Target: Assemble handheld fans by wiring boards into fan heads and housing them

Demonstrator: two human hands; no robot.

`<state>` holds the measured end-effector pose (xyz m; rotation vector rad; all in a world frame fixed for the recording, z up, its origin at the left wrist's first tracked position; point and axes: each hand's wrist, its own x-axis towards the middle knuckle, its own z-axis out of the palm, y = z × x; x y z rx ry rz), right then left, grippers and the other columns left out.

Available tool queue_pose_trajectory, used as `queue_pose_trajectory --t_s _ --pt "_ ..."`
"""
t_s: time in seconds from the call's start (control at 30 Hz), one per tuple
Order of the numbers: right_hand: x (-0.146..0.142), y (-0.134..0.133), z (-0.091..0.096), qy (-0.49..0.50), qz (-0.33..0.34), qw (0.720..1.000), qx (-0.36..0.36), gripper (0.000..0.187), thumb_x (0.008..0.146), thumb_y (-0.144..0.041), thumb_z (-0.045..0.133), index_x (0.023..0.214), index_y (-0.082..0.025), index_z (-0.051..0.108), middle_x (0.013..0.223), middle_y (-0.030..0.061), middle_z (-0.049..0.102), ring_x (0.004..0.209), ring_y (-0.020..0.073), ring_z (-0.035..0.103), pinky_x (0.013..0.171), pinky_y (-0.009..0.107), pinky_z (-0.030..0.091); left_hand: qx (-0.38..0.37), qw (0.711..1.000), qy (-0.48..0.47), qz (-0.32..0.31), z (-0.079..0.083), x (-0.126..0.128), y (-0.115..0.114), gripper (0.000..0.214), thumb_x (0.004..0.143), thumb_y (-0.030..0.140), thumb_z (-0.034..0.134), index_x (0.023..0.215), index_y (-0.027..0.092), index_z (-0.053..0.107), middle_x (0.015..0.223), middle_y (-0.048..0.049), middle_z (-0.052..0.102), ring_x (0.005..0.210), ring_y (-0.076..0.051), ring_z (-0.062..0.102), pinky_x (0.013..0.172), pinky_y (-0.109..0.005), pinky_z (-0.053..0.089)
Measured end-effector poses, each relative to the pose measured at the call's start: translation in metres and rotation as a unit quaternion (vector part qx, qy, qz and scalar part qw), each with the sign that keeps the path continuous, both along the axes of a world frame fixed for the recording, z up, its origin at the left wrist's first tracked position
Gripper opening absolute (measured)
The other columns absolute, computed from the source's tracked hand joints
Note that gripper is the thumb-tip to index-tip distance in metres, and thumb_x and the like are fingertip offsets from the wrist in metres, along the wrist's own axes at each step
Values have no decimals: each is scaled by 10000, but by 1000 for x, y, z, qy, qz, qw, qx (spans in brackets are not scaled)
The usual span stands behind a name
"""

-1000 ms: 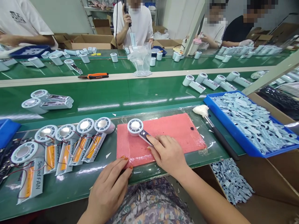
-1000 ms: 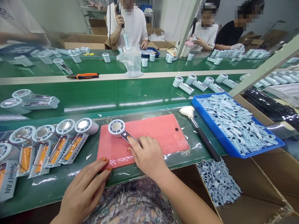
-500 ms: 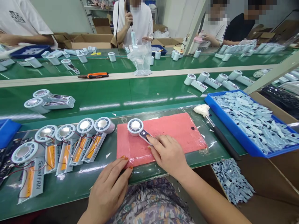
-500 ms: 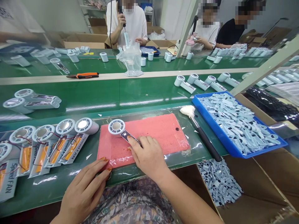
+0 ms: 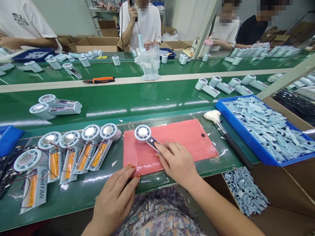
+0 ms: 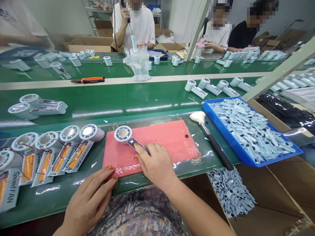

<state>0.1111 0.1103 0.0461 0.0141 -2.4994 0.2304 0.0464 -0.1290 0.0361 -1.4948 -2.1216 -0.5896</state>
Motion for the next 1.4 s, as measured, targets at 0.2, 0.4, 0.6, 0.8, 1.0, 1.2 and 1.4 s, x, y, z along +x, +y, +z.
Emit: queue_pose_trajectory --t_s 0.2,0.4,0.6,0.8,1.0,1.2,1.4 --pt "0 1 -2 -4 -1 1000 -3 296 1040 -255 493 1265 -195 677 911 63 675 806 207 568 702 337 426 2 1000 -4 3 1 0 0 204 928 40 573 1079 148 659 1156 -152 714 1118 -274 676 946 -406 567" --pt "0 0 -3 -7 1 1000 -10 300 1041 -260 496 1271 -198 677 918 63 676 809 207 569 713 341 429 4 1000 -4 5 1 -1 0 211 923 41 577 1082 155 658 1161 -148 715 1127 -273 675 948 -405 567" --pt "0 0 -2 -3 0 1000 -9 300 1041 -257 491 1264 -198 681 916 63 674 806 204 563 712 337 429 1 1000 -8 3 1 1 -1 209 915 39 590 1081 144 664 1166 -156 713 1125 -277 674 961 -407 558" --pt "0 0 -2 -15 1 1000 -17 307 1034 -253 502 1277 -195 679 927 65 668 814 202 565 721 335 439 -1 1000 -7 3 0 0 -1 219 903 36 602 1083 139 672 1162 -160 718 1125 -283 683 963 -409 561" --pt "0 0 -1 -16 -7 1000 -12 301 1037 -262 501 1279 -215 674 914 60 670 803 200 569 714 333 445 1 1000 -3 8 0 -1 -1 225 914 47 588 1089 169 661 1150 -140 726 1119 -266 688 957 -397 572" --pt "3 0 -3 -31 -1 998 -57 402 1043 -346 501 1399 -165 544 1031 101 700 881 232 616 765 364 497 4 1000 -6 2 4 0 0 211 912 34 589 1068 154 666 1145 -151 725 1118 -272 684 970 -414 558" --pt "12 0 -2 -64 -43 992 -104 393 992 -287 527 1354 -135 531 1131 150 685 990 293 629 837 450 530 98 973 -198 67 17 4 9 145 938 146 610 1013 222 708 996 -69 742 879 -187 701 797 -326 590"
